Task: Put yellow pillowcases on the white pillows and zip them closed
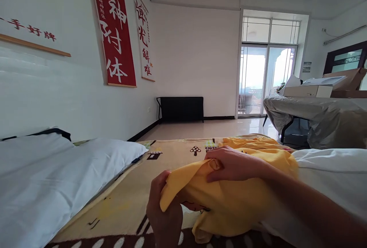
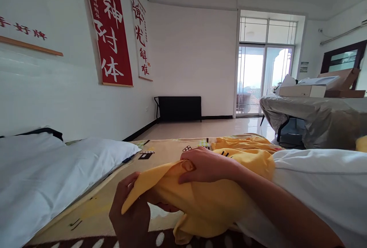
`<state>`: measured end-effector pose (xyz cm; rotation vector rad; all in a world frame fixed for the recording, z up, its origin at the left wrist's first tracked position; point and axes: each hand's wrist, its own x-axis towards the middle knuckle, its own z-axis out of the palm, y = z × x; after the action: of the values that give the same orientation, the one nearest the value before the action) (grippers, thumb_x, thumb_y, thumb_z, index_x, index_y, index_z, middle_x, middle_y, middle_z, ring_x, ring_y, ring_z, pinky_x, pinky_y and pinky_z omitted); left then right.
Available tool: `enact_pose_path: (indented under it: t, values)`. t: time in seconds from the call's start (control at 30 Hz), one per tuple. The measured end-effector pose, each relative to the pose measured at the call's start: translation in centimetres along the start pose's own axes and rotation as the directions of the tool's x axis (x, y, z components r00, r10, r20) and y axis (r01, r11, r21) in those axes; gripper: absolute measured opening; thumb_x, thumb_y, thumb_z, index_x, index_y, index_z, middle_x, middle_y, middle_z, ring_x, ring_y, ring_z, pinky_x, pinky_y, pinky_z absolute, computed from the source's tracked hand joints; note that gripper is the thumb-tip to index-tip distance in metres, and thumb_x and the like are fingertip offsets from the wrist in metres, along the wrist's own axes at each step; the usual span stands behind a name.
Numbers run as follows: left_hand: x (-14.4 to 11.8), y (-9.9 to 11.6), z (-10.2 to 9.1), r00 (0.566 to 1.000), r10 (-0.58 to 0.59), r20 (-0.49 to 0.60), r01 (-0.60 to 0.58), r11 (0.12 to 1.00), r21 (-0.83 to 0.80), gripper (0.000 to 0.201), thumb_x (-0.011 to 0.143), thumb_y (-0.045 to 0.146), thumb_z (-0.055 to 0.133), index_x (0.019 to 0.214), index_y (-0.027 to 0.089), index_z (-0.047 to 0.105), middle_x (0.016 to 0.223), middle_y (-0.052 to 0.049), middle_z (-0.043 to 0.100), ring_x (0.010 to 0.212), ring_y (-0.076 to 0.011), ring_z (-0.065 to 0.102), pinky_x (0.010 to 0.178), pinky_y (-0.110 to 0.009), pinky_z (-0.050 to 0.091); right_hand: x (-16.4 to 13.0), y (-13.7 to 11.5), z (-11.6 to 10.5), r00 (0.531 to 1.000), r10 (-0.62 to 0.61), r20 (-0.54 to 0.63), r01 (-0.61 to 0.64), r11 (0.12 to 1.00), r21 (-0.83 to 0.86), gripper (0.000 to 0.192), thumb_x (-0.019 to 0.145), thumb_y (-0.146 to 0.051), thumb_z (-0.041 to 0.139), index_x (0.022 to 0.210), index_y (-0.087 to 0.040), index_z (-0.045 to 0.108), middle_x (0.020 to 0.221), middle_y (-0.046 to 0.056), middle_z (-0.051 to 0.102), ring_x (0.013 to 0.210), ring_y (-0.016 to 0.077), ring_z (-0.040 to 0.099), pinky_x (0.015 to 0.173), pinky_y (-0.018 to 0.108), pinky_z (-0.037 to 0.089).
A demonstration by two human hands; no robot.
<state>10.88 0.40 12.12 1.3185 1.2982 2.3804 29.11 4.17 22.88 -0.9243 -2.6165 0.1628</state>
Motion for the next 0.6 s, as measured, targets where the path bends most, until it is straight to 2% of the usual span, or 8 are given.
enact_pose_path:
  t: [0.1, 0.17, 0.23, 0.33, 0.43, 0.5, 0.6]
  values:
    - [-0.2, -0.5, 0.0, 0.998, -0.018, -0.061, 0.016, 0.999, -0.042, 0.023, 0.071, 0.025, 0.058, 0.094, 0.023, 0.058, 0.083, 0.0, 0.058, 0.075, -0.0163, 0.054, 0.065, -0.022, 0.041, -1.0, 1.4, -0.6, 0.999, -0.047, 0.002, 0.047, 0.999, -0.007, 0.03, 0.085, -0.044, 0.054, 0.07, -0.018, 0.051, 0.069, -0.002, 0.051, 0.068, 0.0118, 0.043, 0.067, 0.025, 0.035]
    - [0.0, -0.7, 0.4, 0.994, -0.068, -0.089, 0.062, 0.995, -0.073, 0.024, 0.072, 0.027, 0.06, 0.095, 0.023, 0.057, 0.081, 0.001, 0.056, 0.071, -0.015, 0.051, 0.062, -0.022, 0.039, -1.5, 2.2, -0.9, 0.997, -0.056, -0.045, 0.056, 0.998, 0.006, 0.03, 0.091, -0.036, 0.044, 0.068, -0.018, 0.05, 0.066, -0.003, 0.05, 0.065, 0.0107, 0.042, 0.067, 0.024, 0.035]
    - [0.5, -0.4, 1.5, 0.991, -0.068, -0.119, 0.057, 0.994, -0.093, 0.023, 0.073, 0.028, 0.061, 0.095, 0.022, 0.056, 0.081, 0.002, 0.055, 0.071, -0.0138, 0.05, 0.062, -0.021, 0.039, -2.0, 2.9, -1.2, 0.993, -0.045, -0.113, 0.048, 0.998, 0.026, 0.03, 0.094, -0.032, 0.039, 0.07, -0.018, 0.051, 0.065, -0.003, 0.049, 0.063, 0.01, 0.041, 0.066, 0.022, 0.034]
    - [2.2, 0.7, 4.1, 0.986, 0.061, -0.158, -0.073, 0.995, -0.072, 0.017, 0.076, 0.022, 0.057, 0.093, 0.021, 0.056, 0.086, 0.001, 0.054, 0.077, -0.0135, 0.051, 0.068, -0.021, 0.04, -3.1, 3.4, -2.2, 0.983, -0.003, -0.182, -0.001, 1.0, -0.023, 0.033, 0.094, -0.037, 0.039, 0.069, -0.019, 0.051, 0.061, -0.004, 0.047, 0.061, 0.0099, 0.039, 0.066, 0.022, 0.033]
    - [4.2, 2.3, 6.6, 0.978, 0.171, -0.12, -0.166, 0.985, 0.05, 0.015, 0.077, 0.018, 0.05, 0.092, 0.02, 0.055, 0.081, 0.001, 0.055, 0.07, -0.0127, 0.05, 0.064, -0.022, 0.039, -4.7, 3.6, -4.0, 0.966, 0.074, -0.247, -0.11, 0.985, -0.133, 0.038, 0.093, -0.044, 0.039, 0.066, -0.02, 0.05, 0.058, -0.004, 0.046, 0.059, 0.0107, 0.039, 0.064, 0.023, 0.031]
    - [5.4, 3.2, 7.7, 0.968, 0.241, -0.071, -0.225, 0.957, 0.186, 0.018, 0.077, 0.018, 0.049, 0.094, 0.02, 0.056, 0.076, 0.001, 0.056, 0.063, -0.0124, 0.05, 0.061, -0.023, 0.037, -5.8, 3.8, -5.4, 0.946, 0.136, -0.295, -0.194, 0.965, -0.176, 0.041, 0.09, -0.05, 0.041, 0.064, -0.02, 0.049, 0.056, -0.004, 0.046, 0.058, 0.0113, 0.038, 0.06, 0.024, 0.029]
    - [6.7, 4.6, 8.3, 0.917, 0.398, 0.006, -0.377, 0.862, 0.339, 0.024, 0.075, 0.016, 0.048, 0.097, 0.019, 0.057, 0.071, 0.001, 0.058, 0.06, -0.0128, 0.052, 0.061, -0.024, 0.036, -7.2, 4.2, -6.9, 0.95, 0.189, -0.248, -0.236, 0.955, -0.178, 0.045, 0.085, -0.054, 0.047, 0.057, -0.019, 0.044, 0.053, -0.004, 0.042, 0.057, 0.0115, 0.036, 0.056, 0.025, 0.026]
